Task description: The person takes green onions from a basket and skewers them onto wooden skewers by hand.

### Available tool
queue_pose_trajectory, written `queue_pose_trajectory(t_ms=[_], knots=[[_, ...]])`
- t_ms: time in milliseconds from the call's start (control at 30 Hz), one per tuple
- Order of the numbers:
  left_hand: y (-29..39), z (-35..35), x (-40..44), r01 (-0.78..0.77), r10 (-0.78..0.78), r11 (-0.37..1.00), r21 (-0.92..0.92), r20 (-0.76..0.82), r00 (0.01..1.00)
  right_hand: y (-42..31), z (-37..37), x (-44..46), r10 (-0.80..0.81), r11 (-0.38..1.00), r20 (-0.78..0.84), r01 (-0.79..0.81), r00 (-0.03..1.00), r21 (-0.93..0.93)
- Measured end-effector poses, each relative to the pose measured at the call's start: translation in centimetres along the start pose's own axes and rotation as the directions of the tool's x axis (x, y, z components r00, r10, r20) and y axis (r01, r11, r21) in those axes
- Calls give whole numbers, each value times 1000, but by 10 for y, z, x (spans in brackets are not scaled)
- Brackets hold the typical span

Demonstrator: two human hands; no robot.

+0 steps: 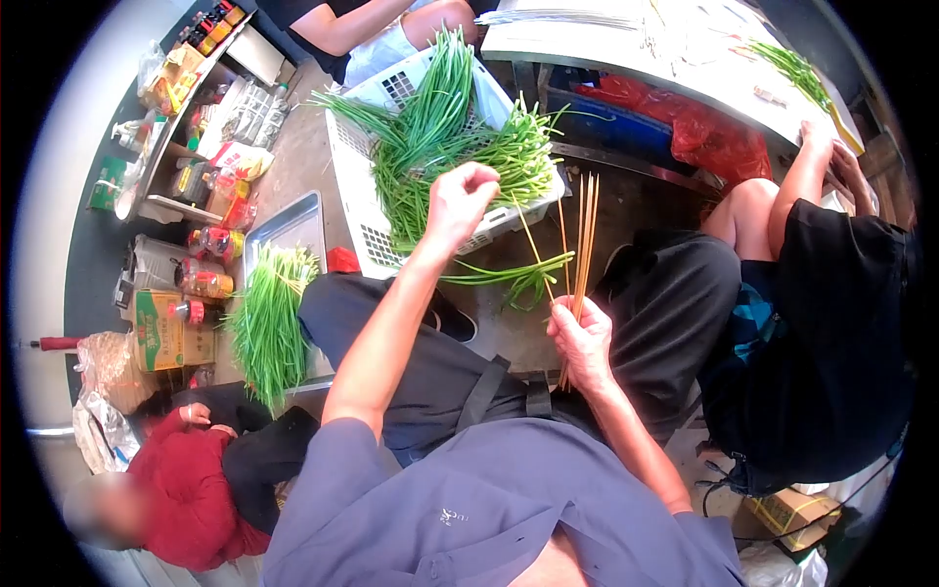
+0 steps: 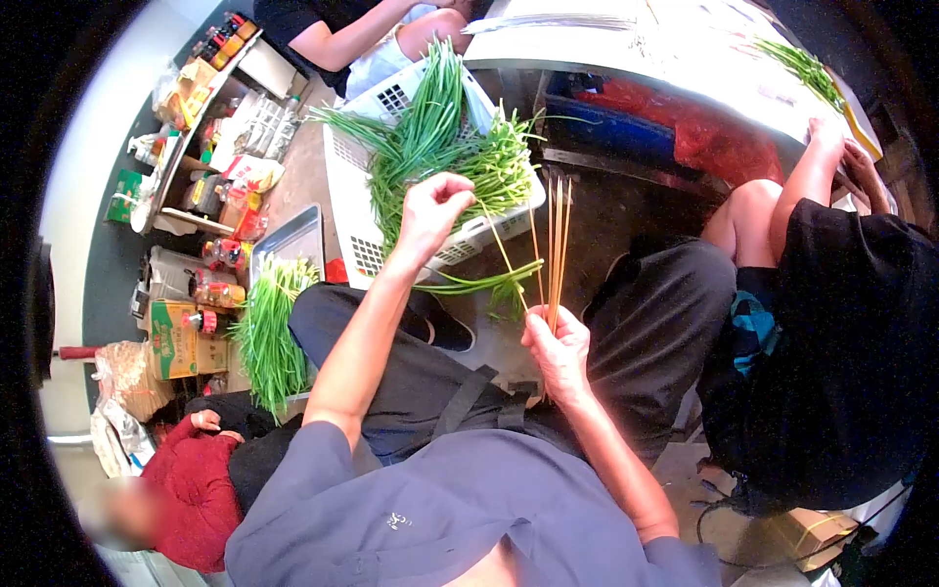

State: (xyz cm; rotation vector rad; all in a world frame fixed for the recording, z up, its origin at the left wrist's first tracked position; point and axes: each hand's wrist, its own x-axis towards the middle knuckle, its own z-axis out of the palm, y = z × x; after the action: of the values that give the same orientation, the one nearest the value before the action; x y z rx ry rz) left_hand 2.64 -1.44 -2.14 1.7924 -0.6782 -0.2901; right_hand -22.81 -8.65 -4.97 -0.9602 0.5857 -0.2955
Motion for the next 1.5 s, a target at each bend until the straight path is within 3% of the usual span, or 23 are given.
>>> queue_pose_trajectory(t_ms=[100, 233, 333, 400, 467, 533, 633, 700, 833, 900, 933, 1067, 1200, 1333, 1433, 1500], knots=[[-20, 2, 31, -167, 179, 933, 319, -7, 984, 3, -1, -1, -28, 999, 22, 29, 999, -27], [-39, 14, 53, -227, 217, 872, 433, 74, 973, 4, -8, -3, -28, 999, -4, 28, 1000, -30], [-39, 10, 62, -338, 297, 843, 418, 162, 941, 2, -10, -4, -13, 1000, -4, 13, 1000, -2], [-39, 7, 59, -312, 258, 873, 375, 188, 948, 2, -9, -3, -7, 1000, 1, 7, 1000, -5], [-39, 5, 57, -206, 160, 955, 213, 214, 964, 2, -8, 0, -6, 1000, 6, 6, 1000, -8], [-34, 2, 52, -192, 137, 953, 234, 232, 963, 3, -8, 0, -7, 1000, 6, 7, 1000, -13], [-32, 0, 47, -321, 245, 877, 357, 243, 939, 5, -10, 0, -3, 1000, -6, 3, 1000, -23], [-29, -2, 42, -176, 147, 960, 218, 145, 979, 3, -10, -2, -4, 1000, -10, 3, 1000, -21], [-15, -9, 32, -287, 286, 955, 72, 34, 958, 3, -10, -3, 8, 1000, -15, -8, 1000, -19], [-9, -13, 23, -113, 117, 989, -99, 29, 993, 2, -8, -2, -7, 1000, -8, 7, 1000, -15], [-7, -15, 19, -114, 117, 989, -98, 28, 993, 2, -7, -2, -19, 1000, -4, 19, 1000, -11], [13, -20, 9, -77, 97, 960, -269, 58, 994, 0, -3, -3, -19, 1000, -2, 19, 1000, -10], [63, -37, 15, -137, 158, 863, -487, 3, 987, 0, -4, -4, -21, 1000, 1, 21, 1000, -12], [82, -49, 20, -201, 194, 867, -457, -64, 979, 1, -4, -4, -23, 1000, -14, 23, 1000, 1], [58, -44, 15, -78, 94, 945, -317, 37, 995, -1, -2, -5, -33, 999, 4, 33, 999, 6], [39, -29, 2, 35, 0, 923, -383, 91, 996, 0, -3, -4, -37, 999, 12, 37, 999, 3]])
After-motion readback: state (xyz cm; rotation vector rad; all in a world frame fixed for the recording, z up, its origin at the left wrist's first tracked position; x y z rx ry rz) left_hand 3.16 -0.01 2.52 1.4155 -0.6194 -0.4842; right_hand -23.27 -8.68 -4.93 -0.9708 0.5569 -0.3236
